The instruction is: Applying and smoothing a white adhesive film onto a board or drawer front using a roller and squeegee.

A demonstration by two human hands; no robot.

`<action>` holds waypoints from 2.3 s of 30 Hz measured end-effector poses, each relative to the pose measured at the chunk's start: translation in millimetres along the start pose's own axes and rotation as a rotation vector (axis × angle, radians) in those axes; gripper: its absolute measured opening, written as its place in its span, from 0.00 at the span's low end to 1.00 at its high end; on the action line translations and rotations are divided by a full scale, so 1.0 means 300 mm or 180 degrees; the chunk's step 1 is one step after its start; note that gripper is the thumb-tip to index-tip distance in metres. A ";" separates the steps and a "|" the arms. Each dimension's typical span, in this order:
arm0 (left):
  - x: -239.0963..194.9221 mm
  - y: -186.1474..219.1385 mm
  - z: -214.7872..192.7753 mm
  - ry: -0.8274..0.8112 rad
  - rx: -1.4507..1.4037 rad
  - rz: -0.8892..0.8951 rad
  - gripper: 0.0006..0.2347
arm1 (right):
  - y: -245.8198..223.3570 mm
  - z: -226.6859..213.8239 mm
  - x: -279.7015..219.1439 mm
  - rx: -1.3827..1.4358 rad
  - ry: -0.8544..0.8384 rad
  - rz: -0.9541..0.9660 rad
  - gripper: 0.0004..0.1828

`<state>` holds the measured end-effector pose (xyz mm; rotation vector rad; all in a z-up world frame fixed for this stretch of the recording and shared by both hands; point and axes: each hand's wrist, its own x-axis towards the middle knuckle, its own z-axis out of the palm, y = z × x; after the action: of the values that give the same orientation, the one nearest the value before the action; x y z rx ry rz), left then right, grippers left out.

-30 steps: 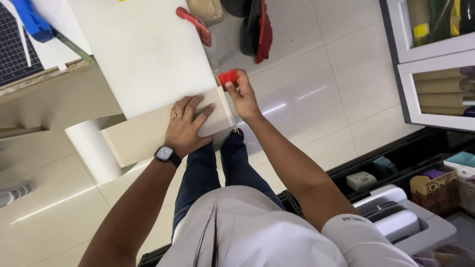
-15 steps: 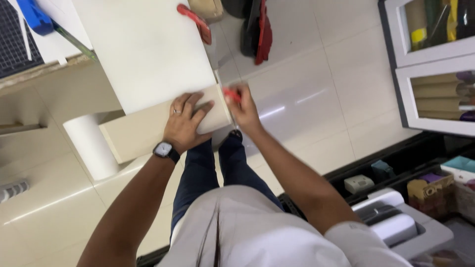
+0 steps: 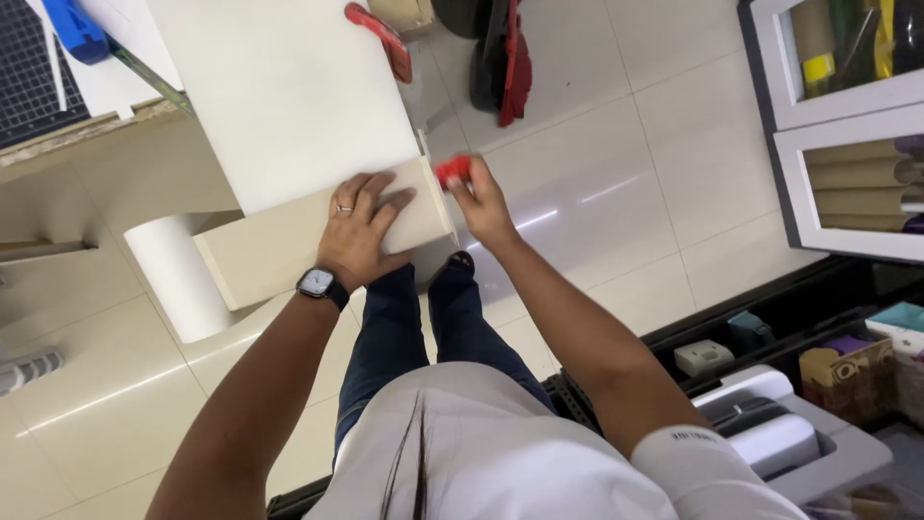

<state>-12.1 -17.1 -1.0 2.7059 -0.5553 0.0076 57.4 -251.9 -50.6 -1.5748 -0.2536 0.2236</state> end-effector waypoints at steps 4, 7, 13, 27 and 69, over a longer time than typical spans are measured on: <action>0.003 0.001 0.006 0.0030 0.0018 -0.0036 0.40 | 0.016 0.016 0.084 0.0003 0.0092 -0.0240 0.03; -0.004 0.005 0.001 0.0001 0.0043 -0.0053 0.38 | -0.079 -0.013 -0.098 0.0045 -0.0058 -0.0066 0.03; -0.005 -0.003 0.016 -0.0135 0.0110 -0.0082 0.41 | -0.005 0.017 0.060 0.0002 0.0061 -0.0278 0.06; 0.006 -0.011 0.005 -0.0175 0.0078 0.0082 0.39 | -0.048 -0.032 -0.131 0.0106 0.0129 0.0116 0.06; 0.028 0.065 -0.009 0.0403 0.0202 0.0170 0.41 | -0.090 -0.107 -0.287 -0.0207 0.0260 0.0141 0.07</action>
<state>-11.6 -35.9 9.1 2.7271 -0.5981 0.2125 -15.8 -308.0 -24.3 -1.6512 -0.1639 0.1865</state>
